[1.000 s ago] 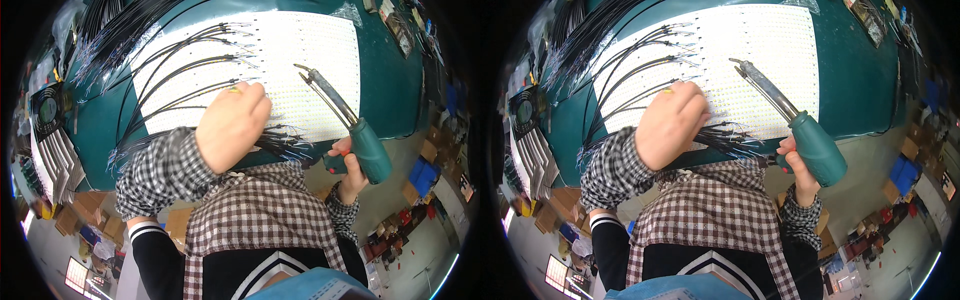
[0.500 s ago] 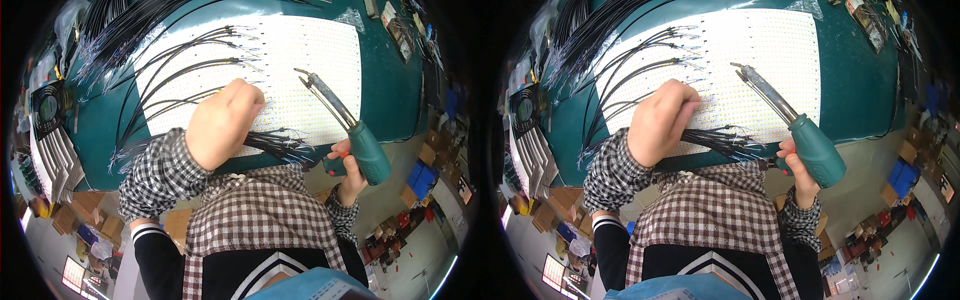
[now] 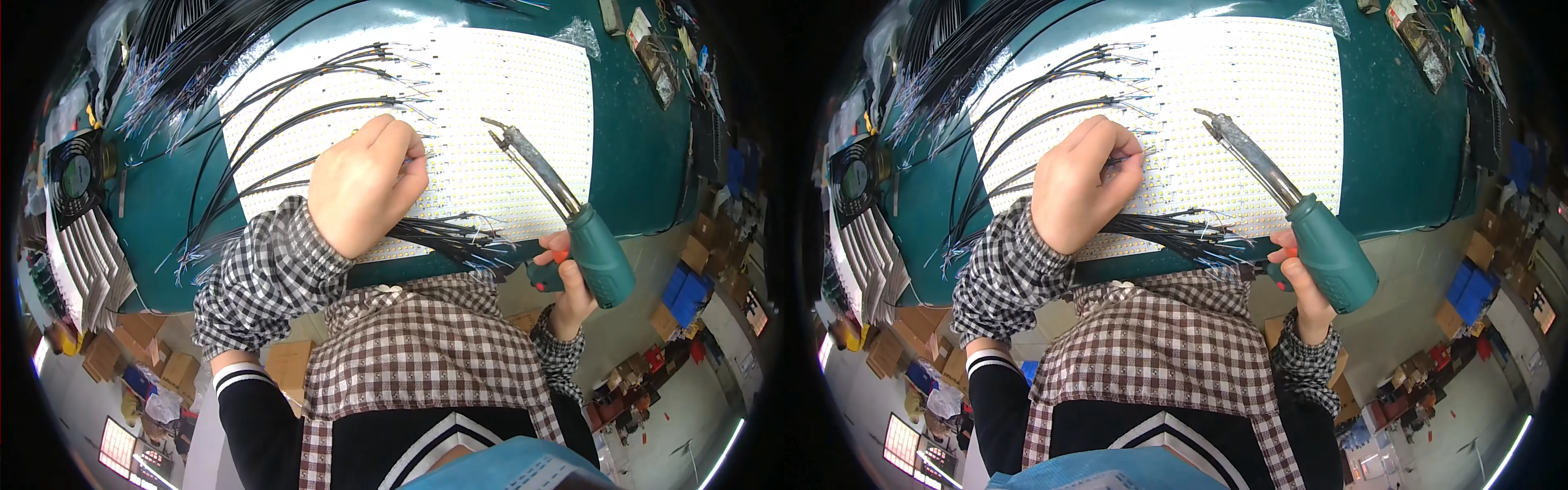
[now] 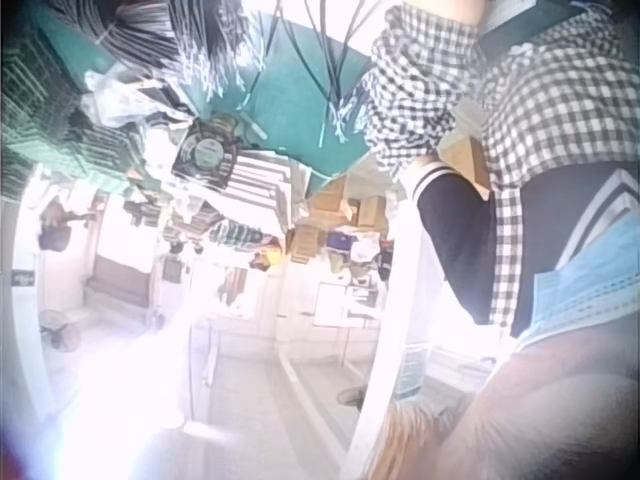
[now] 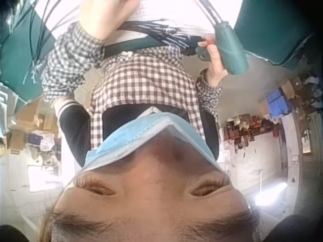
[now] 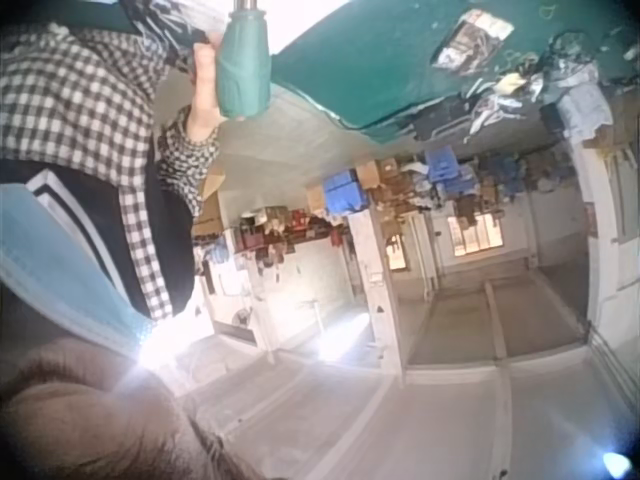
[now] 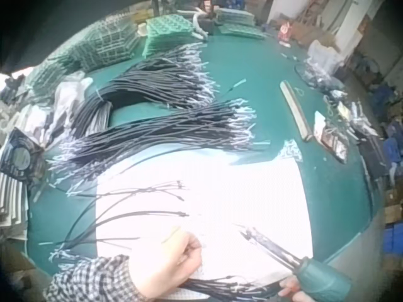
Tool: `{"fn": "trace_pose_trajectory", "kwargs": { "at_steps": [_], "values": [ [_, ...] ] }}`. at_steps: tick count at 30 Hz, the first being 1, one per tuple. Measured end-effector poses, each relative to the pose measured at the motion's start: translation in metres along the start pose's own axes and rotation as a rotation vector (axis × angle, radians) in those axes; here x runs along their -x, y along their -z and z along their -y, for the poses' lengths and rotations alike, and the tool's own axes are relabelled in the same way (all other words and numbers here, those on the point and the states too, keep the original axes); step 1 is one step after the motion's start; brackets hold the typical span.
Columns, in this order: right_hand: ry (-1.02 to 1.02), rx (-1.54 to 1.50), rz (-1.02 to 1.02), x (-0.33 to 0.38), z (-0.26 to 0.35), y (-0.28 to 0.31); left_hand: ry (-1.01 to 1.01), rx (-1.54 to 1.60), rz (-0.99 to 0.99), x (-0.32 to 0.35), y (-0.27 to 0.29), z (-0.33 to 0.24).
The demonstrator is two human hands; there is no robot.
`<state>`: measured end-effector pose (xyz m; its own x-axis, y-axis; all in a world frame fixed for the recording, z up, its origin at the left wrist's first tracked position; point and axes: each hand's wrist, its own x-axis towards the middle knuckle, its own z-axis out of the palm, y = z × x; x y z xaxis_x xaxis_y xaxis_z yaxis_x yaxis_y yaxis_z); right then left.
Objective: The person uses a soldering iron to attach black wires to a large LED panel. They hold the wires with one hand and apply the soldering iron with the other, working methodically across the panel's surface. The person occasionally adjusts the position of the panel and the bundle of wires to access different connection points.
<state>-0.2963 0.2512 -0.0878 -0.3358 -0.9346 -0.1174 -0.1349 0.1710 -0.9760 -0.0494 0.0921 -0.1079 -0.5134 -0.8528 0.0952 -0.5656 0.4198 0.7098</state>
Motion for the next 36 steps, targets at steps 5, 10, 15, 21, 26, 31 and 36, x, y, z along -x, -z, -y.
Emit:
{"fn": "trace_pose_trajectory", "kwargs": {
  "at_steps": [5,10,15,21,26,31,36],
  "values": [
    [-0.008,0.005,-0.02,0.002,0.0,-0.005,0.092,0.156,-0.004,-0.002,-0.003,0.0],
    [-0.025,0.016,-0.003,0.004,0.001,-0.004,0.067,0.166,-0.012,-0.002,-0.009,0.002],
    [-0.055,-0.07,0.034,0.009,-0.008,0.001,0.016,0.089,-0.004,-0.003,-0.007,0.004],
    [-0.12,0.017,-0.002,0.011,0.006,-0.008,0.032,0.071,0.021,-0.003,-0.005,0.003],
    [-0.124,0.03,0.0,0.01,0.008,-0.008,0.016,0.036,0.042,-0.002,-0.005,0.004],
    [-0.081,0.042,-0.015,0.009,0.006,-0.009,0.056,0.103,0.092,-0.005,-0.002,0.003],
    [-0.074,0.032,-0.026,0.008,0.005,-0.009,0.11,0.164,0.102,-0.005,0.001,0.002]
  ]
}}
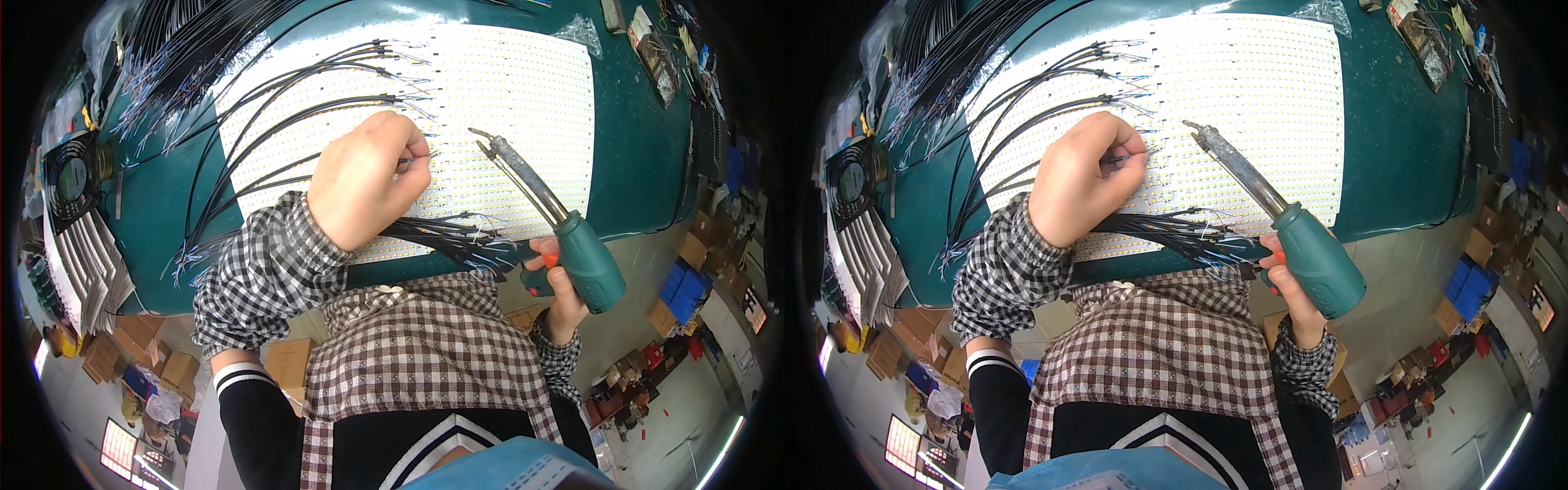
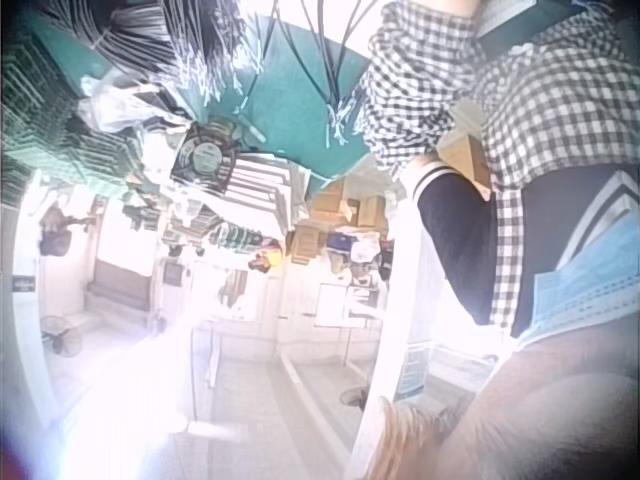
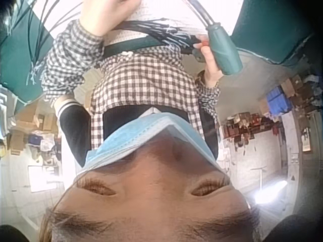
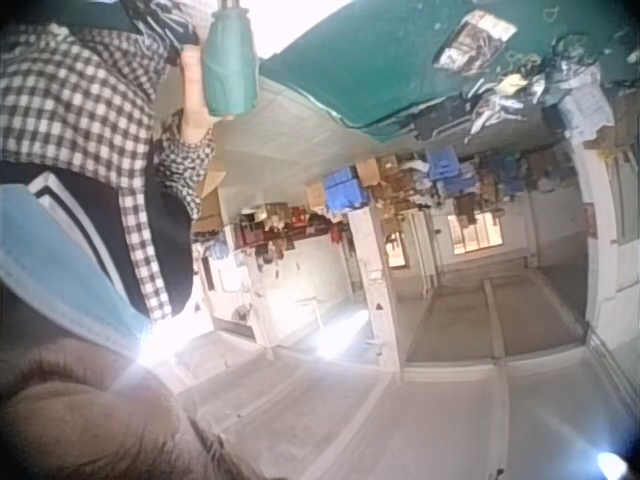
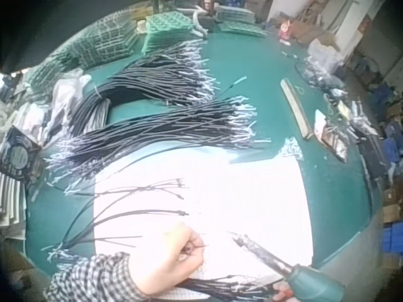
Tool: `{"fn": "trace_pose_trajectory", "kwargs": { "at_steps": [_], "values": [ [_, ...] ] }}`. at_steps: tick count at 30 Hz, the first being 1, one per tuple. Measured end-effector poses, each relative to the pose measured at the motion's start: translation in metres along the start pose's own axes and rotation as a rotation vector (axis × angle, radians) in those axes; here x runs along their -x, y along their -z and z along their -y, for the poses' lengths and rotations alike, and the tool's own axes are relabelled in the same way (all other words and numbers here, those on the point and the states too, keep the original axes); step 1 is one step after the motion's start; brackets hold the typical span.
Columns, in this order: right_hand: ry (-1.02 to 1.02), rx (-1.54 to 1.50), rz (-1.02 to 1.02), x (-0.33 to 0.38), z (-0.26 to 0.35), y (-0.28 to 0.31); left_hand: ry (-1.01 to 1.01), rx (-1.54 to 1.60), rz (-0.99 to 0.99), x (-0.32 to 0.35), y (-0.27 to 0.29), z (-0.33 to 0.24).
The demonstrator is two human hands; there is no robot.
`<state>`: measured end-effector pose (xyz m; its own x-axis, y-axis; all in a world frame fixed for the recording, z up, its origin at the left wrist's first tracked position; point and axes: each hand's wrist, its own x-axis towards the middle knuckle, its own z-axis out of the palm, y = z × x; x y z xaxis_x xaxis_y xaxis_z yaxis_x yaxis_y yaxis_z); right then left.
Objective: The person uses a soldering iron to attach black wires to a large LED panel. They hold the wires with one hand and apply the soldering iron with the other, working methodically across the panel's surface. The person occasionally adjusts the position of the panel and the bundle of wires to access different connection points.
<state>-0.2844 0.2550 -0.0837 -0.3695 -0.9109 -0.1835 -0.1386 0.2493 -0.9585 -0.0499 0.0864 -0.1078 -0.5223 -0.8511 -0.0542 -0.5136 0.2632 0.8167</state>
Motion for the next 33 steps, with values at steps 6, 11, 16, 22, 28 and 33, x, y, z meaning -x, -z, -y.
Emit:
{"fn": "trace_pose_trajectory", "kwargs": {
  "at_steps": [6,11,16,22,28,33],
  "values": [
    [-0.008,-0.006,-0.007,0.001,-0.001,0.0,0.058,0.043,0.007,-0.001,0.0,-0.003],
    [-0.018,0.002,-0.005,0.002,-0.001,0.001,0.039,0.035,0.004,-0.003,0.001,-0.002],
    [-0.029,-0.001,0.007,0.002,0.001,0.0,0.062,-0.055,0.03,-0.007,0.002,-0.004],
    [-0.066,-0.042,0.045,0.005,0.002,0.001,0.04,-0.082,0.027,-0.007,0.001,-0.003],
    [-0.049,-0.025,0.084,0.007,-0.005,0.002,0.054,-0.068,0.042,-0.009,0.002,-0.002],
    [-0.068,-0.058,0.129,0.011,-0.021,0.012,0.01,-0.136,0.015,-0.009,0.0,-0.003]
  ]
}}
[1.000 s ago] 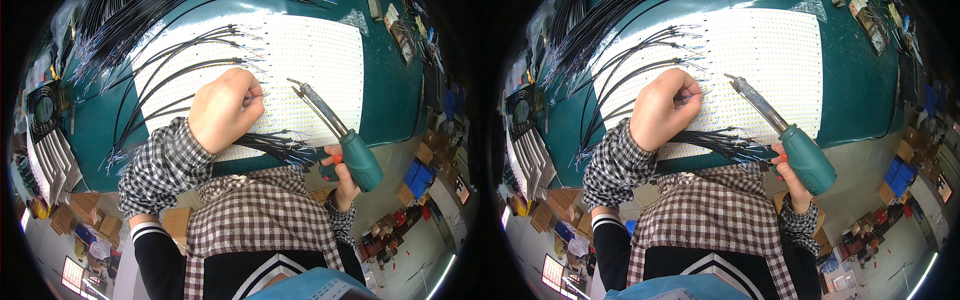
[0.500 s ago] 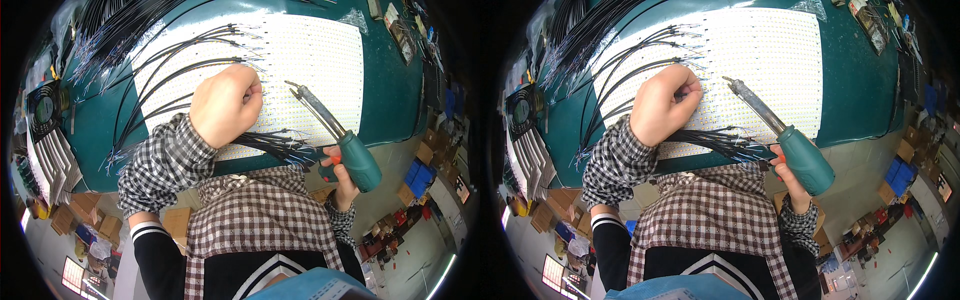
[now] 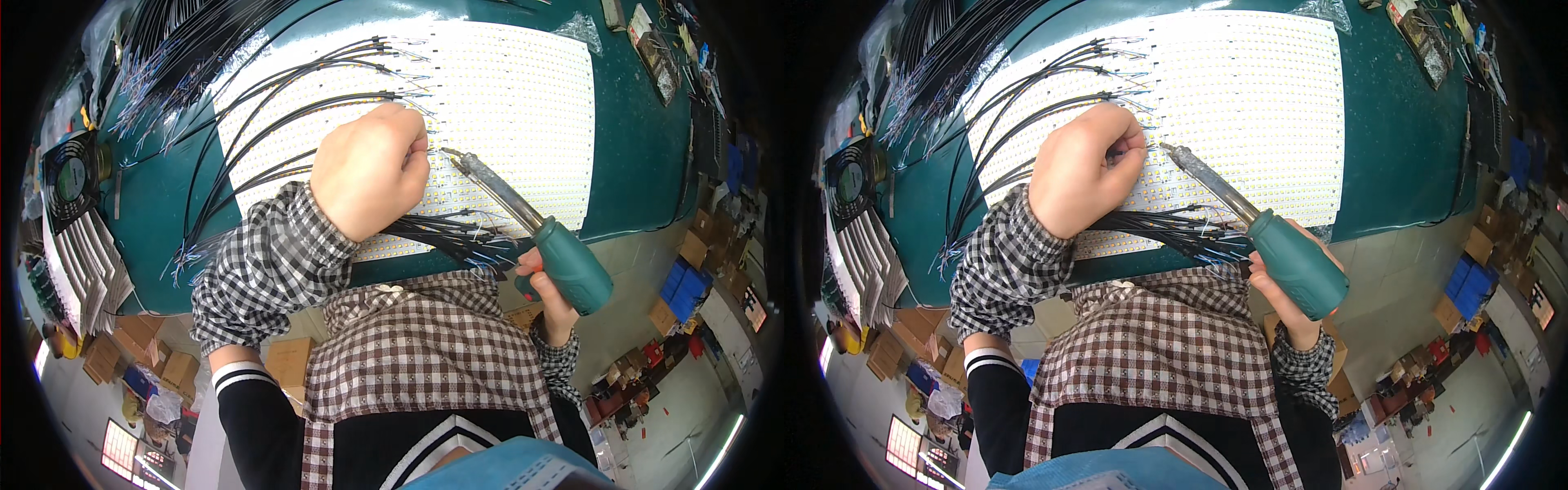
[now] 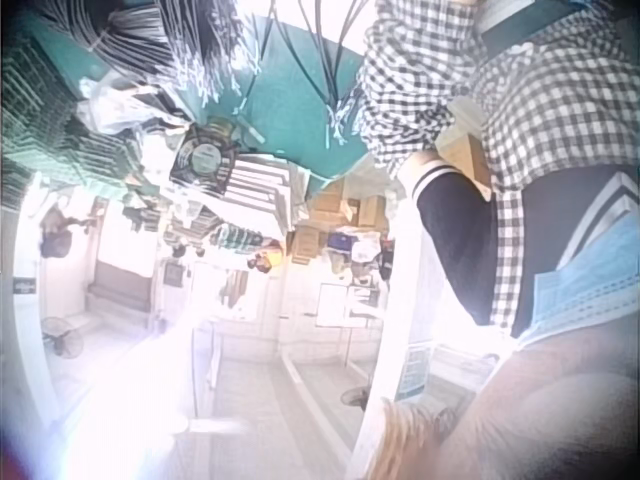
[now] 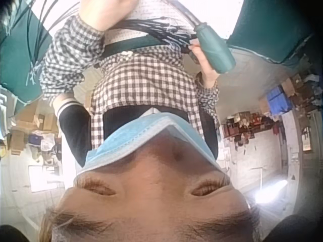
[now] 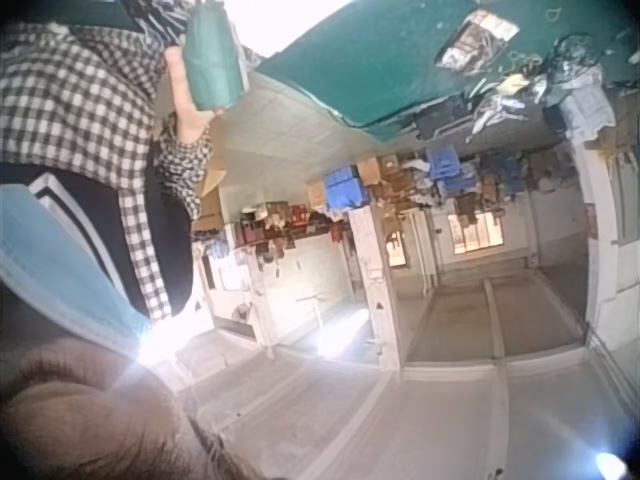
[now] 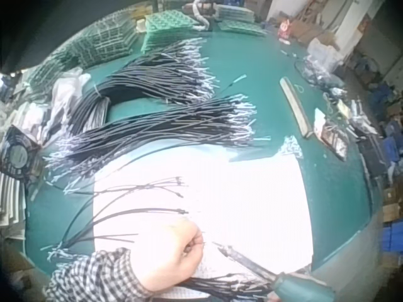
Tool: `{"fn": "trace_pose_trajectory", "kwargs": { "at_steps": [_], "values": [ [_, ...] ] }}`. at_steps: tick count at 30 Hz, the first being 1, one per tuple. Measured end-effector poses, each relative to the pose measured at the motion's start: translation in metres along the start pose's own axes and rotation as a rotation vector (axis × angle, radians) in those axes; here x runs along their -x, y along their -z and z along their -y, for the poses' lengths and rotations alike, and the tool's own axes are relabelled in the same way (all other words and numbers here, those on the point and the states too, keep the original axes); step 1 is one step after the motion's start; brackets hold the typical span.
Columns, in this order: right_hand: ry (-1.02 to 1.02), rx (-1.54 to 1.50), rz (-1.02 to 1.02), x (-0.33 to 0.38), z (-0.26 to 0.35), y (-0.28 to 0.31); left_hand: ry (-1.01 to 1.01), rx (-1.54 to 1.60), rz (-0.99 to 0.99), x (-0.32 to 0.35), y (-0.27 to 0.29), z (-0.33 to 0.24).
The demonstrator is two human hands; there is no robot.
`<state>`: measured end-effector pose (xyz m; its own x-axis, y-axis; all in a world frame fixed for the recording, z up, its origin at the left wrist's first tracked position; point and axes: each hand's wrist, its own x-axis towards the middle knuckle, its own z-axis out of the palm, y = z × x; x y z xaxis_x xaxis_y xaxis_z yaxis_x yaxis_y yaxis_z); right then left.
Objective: The person uses a soldering iron to attach black wires to a large LED panel. They hold the wires with one hand and apply the soldering iron with the other, working methodically across the panel's surface. The person occasionally adjusts the position of the panel and the bundle of wires to access different connection points.
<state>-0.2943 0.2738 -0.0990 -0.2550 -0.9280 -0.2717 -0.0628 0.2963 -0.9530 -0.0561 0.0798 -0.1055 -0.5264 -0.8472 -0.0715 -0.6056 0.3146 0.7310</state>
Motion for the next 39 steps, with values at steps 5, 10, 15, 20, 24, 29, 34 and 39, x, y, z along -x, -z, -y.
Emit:
{"fn": "trace_pose_trajectory", "kwargs": {
  "at_steps": [5,10,15,20,24,29,34,39],
  "values": [
    [-0.003,0.023,0.021,-0.001,-0.001,0.001,-0.007,-0.007,0.015,-0.002,0.001,0.0],
    [-0.017,0.044,0.005,-0.002,0.001,-0.003,-0.005,-0.015,0.02,-0.002,0.001,-0.001],
    [-0.039,0.049,0.011,-0.002,0.003,-0.003,0.003,-0.019,0.031,-0.002,0.002,-0.002],
    [-0.044,0.07,0.012,-0.003,0.004,-0.004,0.0,-0.02,0.029,-0.002,0.002,-0.002],
    [0.038,0.116,0.043,-0.004,-0.002,-0.001,-0.009,-0.02,0.022,-0.002,0.001,-0.001],
    [0.04,0.046,0.028,-0.002,-0.006,0.001,-0.019,-0.026,0.023,-0.002,0.002,-0.001],
    [0.001,0.03,0.006,-0.002,-0.001,-0.001,-0.028,-0.03,0.014,-0.002,0.001,0.0],
    [-0.069,0.019,-0.002,0.0,0.003,-0.002,-0.009,-0.023,0.033,-0.002,0.002,-0.002]
  ]
}}
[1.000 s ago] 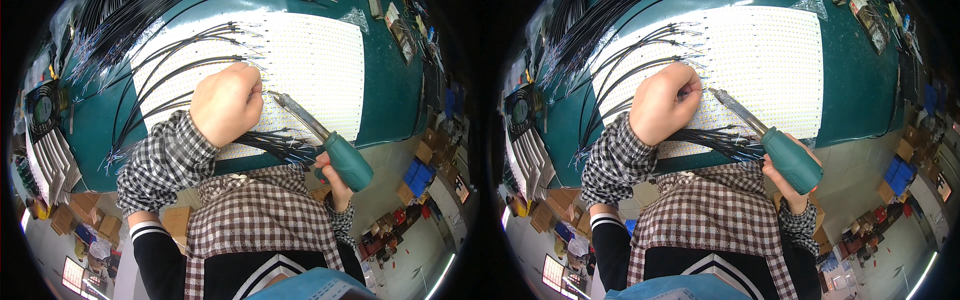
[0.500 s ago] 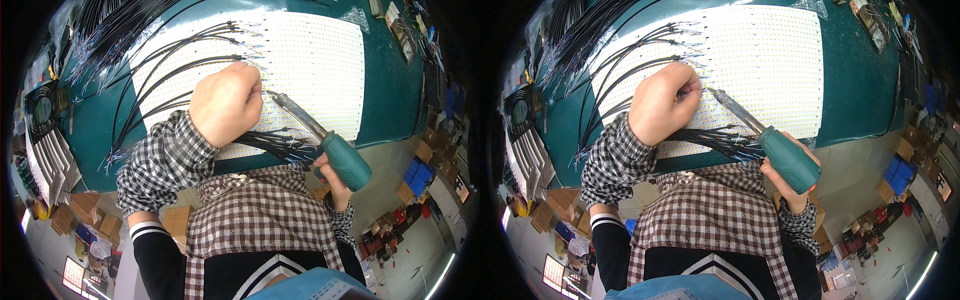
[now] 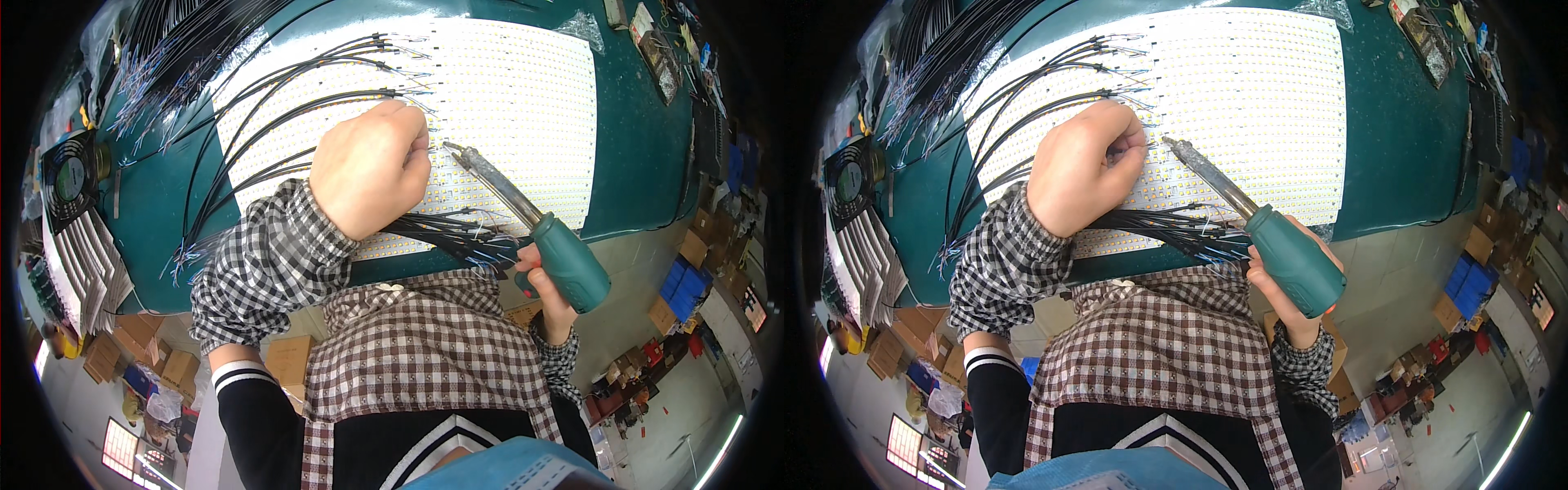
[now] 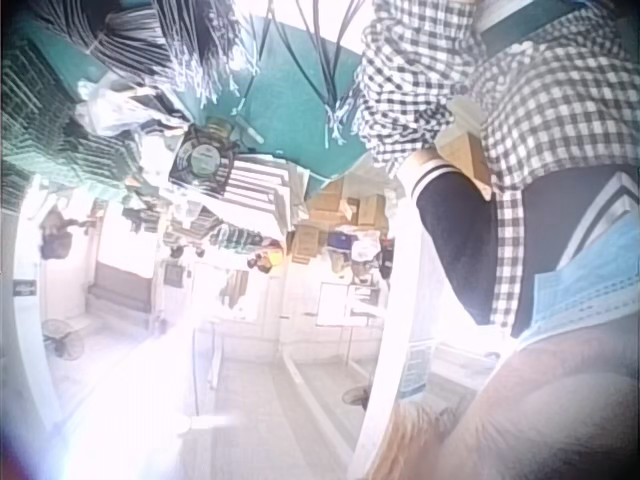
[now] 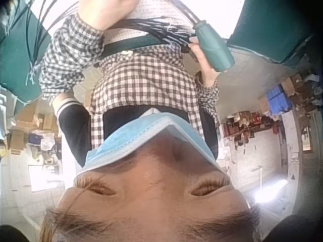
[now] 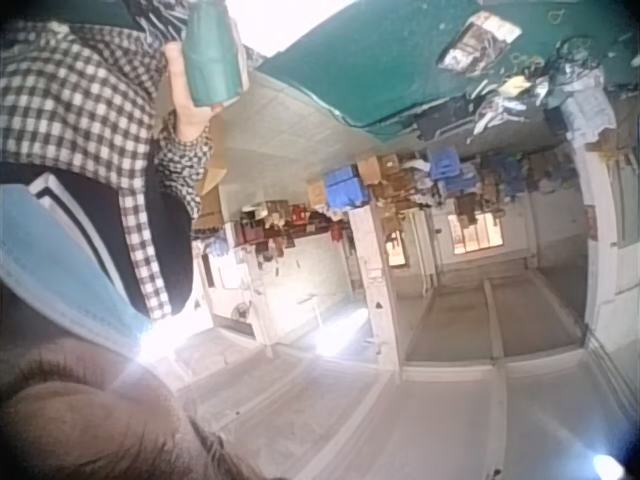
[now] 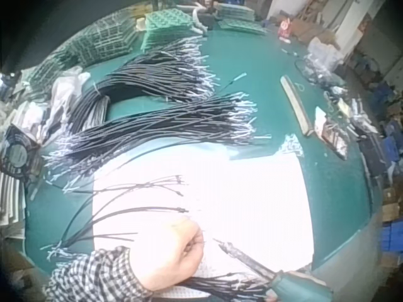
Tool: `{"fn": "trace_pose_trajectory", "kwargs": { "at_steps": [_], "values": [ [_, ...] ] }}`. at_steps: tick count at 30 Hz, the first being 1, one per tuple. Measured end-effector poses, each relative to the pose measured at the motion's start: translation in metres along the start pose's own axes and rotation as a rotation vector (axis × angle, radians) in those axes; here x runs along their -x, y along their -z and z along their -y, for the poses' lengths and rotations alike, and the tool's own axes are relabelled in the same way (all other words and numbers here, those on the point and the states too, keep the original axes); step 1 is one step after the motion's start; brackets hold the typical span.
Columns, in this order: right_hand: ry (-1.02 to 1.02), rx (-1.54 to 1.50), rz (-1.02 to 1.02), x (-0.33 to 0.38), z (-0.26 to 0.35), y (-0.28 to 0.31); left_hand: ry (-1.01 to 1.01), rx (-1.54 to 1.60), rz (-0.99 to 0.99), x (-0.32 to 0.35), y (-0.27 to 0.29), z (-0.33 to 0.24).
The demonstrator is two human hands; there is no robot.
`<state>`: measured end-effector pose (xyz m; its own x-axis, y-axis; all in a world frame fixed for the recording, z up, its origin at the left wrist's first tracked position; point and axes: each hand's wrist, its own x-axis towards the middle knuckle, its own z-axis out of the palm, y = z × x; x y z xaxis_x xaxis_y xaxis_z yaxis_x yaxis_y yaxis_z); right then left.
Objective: The person uses a soldering iron to attach black wires to a large LED panel. They hold the wires with one hand and apply the soldering iron with the other, working methodically across the panel's surface. The person occasionally adjusts the position of the panel and the bundle of wires to access different connection points.
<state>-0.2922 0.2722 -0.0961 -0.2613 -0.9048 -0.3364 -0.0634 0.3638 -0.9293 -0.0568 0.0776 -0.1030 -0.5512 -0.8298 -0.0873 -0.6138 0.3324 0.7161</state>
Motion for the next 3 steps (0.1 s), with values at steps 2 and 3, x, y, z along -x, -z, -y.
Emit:
{"fn": "trace_pose_trajectory", "kwargs": {
  "at_steps": [2,3],
  "values": [
    [0.014,0.017,0.013,-0.0009,-0.0003,0.0013,-0.002,0.004,0.0,0.0,0.0,0.0001],
    [0.014,0.017,0.012,-0.0009,-0.0003,0.0014,-0.002,0.011,-0.001,0.0001,0.0002,0.0004]
  ]
}}
